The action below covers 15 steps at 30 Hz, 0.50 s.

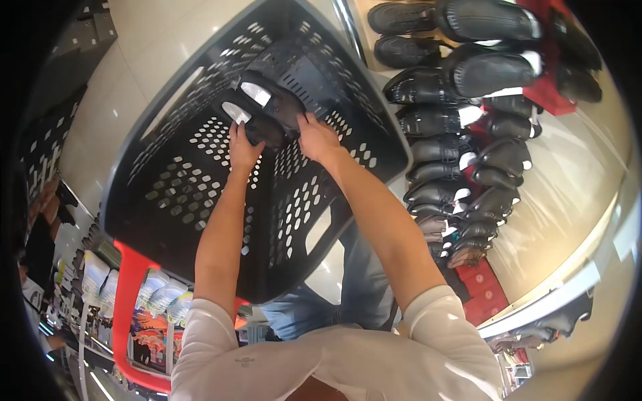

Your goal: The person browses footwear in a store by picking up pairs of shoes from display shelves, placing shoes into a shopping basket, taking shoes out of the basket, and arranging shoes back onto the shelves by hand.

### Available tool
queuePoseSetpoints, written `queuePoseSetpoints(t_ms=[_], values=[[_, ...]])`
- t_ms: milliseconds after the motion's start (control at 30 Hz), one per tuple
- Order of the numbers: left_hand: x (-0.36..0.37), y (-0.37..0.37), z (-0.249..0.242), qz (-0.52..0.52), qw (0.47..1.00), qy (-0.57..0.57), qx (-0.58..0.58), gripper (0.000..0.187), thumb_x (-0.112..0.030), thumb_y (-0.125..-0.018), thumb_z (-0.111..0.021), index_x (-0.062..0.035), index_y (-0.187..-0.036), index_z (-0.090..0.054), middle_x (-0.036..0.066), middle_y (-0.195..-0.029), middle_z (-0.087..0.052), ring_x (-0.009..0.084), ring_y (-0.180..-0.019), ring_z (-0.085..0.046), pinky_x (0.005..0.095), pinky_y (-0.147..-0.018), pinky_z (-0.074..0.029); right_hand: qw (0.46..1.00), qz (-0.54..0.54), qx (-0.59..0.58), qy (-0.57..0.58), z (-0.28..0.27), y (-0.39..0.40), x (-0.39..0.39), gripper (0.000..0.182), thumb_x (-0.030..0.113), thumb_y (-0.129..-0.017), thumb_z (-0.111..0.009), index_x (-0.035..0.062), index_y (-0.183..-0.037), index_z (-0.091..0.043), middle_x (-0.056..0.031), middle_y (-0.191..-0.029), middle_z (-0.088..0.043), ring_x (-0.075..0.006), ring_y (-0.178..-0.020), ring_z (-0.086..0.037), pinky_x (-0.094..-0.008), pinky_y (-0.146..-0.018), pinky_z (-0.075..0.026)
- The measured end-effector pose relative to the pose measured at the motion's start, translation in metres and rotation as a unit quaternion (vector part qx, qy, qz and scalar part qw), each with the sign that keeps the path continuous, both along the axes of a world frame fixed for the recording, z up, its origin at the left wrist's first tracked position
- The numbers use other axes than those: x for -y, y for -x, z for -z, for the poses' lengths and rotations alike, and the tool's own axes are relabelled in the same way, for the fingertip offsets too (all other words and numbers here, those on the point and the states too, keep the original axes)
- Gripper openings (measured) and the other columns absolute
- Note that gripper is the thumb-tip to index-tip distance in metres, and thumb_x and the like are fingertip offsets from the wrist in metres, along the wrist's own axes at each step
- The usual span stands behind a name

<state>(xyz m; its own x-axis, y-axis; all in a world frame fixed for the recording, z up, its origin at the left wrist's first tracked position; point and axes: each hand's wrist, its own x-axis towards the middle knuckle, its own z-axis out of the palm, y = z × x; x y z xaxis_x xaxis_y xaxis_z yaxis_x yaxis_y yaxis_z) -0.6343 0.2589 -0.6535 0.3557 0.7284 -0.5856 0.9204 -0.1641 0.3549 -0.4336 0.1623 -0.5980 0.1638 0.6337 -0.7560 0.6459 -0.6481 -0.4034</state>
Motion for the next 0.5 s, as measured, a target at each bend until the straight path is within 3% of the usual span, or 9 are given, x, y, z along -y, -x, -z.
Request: queuePoseSetpoints(t_ms=[100, 200, 233, 333, 367, 400, 467, 500], values=[[-0.006, 0.005, 0.036, 0.005, 0.995, 0.094, 0.039, 0.101, -0.024, -0.068, -0.086, 0.0088, -0.144, -0.03, 0.028, -0.151, -0.029, 0.0413, -0.139, -0.034, 0.0406, -0.114, -0.034, 0.998, -0.049, -0.028, -0.024, 0.027, 0.003, -0.035, 0.073, 0.006, -0.081, -0.062, 0.0103, -0.148, -0.035, -0.0141, -0.155, -0.032, -0.0373, -0.121, -0.055, -0.046, -0.104, -0.043], [-0.009, 0.009, 0.052, -0.014, 0.985, 0.167, 0.035, 0.104, -0.022, -0.066, -0.087, 0.0059, -0.147, -0.027, 0.028, -0.153, -0.024, 0.0419, -0.139, -0.035, 0.0401, -0.113, -0.037, 0.991, -0.112, -0.044, -0.058, 0.055, 0.014, -0.064, 0.081, -0.002, -0.076, -0.062, 0.0166, -0.15, -0.035, -0.0072, -0.158, -0.03, -0.0387, -0.123, -0.054, -0.0475, -0.107, -0.041], [-0.008, 0.011, 0.056, -0.008, 0.989, 0.139, 0.052, 0.098, -0.019, -0.065, -0.086, -0.0003, -0.146, -0.033, 0.027, -0.146, -0.031, 0.0416, -0.133, -0.042, 0.0404, -0.11, -0.04, 0.987, -0.143, -0.048, -0.05, 0.056, 0.016, -0.072, 0.073, 0.0, -0.082, -0.056, 0.0154, -0.15, -0.035, -0.0067, -0.157, -0.031, -0.0379, -0.125, -0.052, -0.0468, -0.108, -0.039], [-0.019, 0.01, 0.059, -0.042, 0.983, 0.168, 0.061, 0.086, -0.016, -0.064, -0.087, -0.0064, -0.137, -0.042, 0.023, -0.132, -0.04, 0.0395, -0.122, -0.049, 0.0406, -0.105, -0.044, 0.987, -0.155, -0.038, -0.029, 0.088, 0.027, -0.078, 0.065, 0.003, -0.088, -0.047, 0.0142, -0.151, -0.033, -0.0065, -0.155, -0.034, -0.0361, -0.128, -0.049, -0.0461, -0.109, -0.038], [-0.015, 0.017, 0.074, -0.014, 0.99, 0.126, 0.065, 0.072, -0.012, -0.064, -0.086, -0.0089, -0.124, -0.047, 0.019, -0.121, -0.043, 0.0371, -0.108, -0.056, 0.0408, -0.096, -0.049, 0.987, -0.156, -0.022, -0.041, 0.098, 0.03, -0.076, 0.05, 0.008, -0.092, -0.043, 0.0108, -0.142, -0.045, -0.007, -0.148, -0.042, -0.0335, -0.123, -0.051, -0.0441, -0.107, -0.039], [-0.016, 0.017, 0.077, -0.013, 0.99, 0.128, 0.065, 0.072, -0.012, -0.064, -0.086, -0.0089, -0.124, -0.047, 0.019, -0.121, -0.043, 0.0371, -0.108, -0.056, 0.0408, -0.096, -0.049, 0.987, -0.154, -0.022, -0.039, 0.102, 0.032, -0.077, 0.05, 0.008, -0.092, -0.043, 0.0108, -0.142, -0.045, -0.007, -0.148, -0.042, -0.0335, -0.123, -0.051, -0.0441, -0.107, -0.039], [-0.016, 0.015, 0.081, -0.085, 0.98, 0.165, 0.071, 0.065, -0.013, -0.066, -0.086, -0.0074, -0.119, -0.048, 0.019, -0.124, -0.042, 0.0373, -0.099, -0.059, 0.0406, -0.09, -0.052, 0.982, -0.178, 0.023, -0.056, 0.111, 0.036, -0.084, 0.034, 0.011, -0.091, -0.049, 0.0104, -0.123, -0.06, -0.0065, -0.133, -0.053, -0.0297, -0.115, -0.055, -0.0422, -0.104, -0.041], [-0.01, 0.018, 0.087, -0.086, 0.986, 0.121, 0.082, 0.067, -0.014, -0.066, -0.086, -0.0067, -0.119, -0.046, 0.021, -0.119, -0.048, 0.0358, -0.094, -0.062, 0.0424, -0.085, -0.053, 0.982, -0.179, 0.021, -0.056, 0.117, 0.038, -0.083, 0.034, 0.011, -0.091, -0.049, 0.0104, -0.123, -0.06, -0.0065, -0.133, -0.053, -0.0297, -0.115, -0.055, -0.0422, -0.104, -0.041]])
